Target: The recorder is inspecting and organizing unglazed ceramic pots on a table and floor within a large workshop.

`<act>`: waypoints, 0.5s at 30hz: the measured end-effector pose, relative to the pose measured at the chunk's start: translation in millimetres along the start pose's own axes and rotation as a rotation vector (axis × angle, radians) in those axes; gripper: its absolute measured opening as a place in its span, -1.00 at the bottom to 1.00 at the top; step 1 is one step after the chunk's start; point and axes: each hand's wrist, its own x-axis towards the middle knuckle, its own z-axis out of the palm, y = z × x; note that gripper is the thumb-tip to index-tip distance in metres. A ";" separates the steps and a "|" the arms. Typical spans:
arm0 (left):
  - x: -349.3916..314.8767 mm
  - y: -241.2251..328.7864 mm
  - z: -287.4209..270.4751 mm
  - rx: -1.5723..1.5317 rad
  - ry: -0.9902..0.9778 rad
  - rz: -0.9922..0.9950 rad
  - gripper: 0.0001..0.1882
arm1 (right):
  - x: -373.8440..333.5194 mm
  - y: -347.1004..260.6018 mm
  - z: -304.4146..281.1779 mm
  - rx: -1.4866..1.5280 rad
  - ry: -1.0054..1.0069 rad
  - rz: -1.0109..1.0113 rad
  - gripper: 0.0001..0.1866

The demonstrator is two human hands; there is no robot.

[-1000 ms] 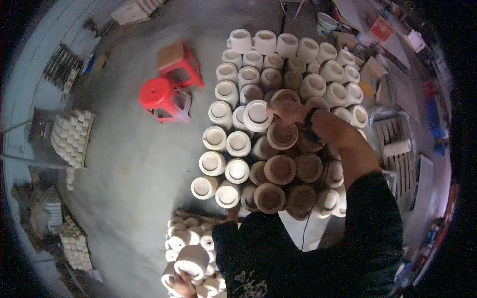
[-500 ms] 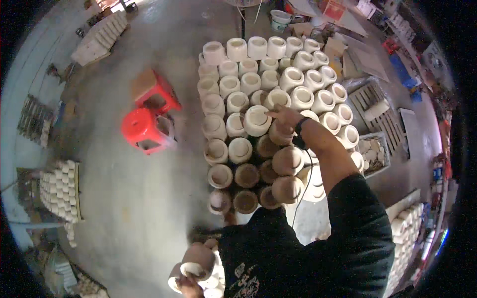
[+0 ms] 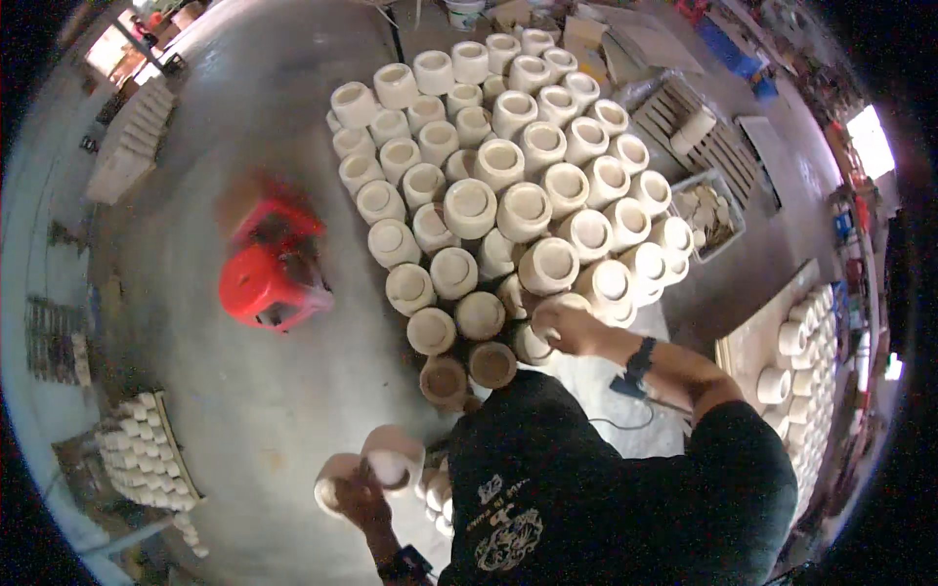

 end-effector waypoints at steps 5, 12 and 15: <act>76.3 38.2 45.2 0.225 0.019 0.536 -0.64 | -79.4 -14.1 45.0 0.185 -0.041 0.230 -0.58; 144.4 197.7 119.9 0.474 -0.317 1.155 -0.57 | -155.3 -7.6 72.2 0.343 0.028 0.394 -0.60; 156.8 230.0 166.3 0.469 -0.391 1.274 -0.62 | -189.9 1.7 91.2 0.318 0.075 0.636 -0.60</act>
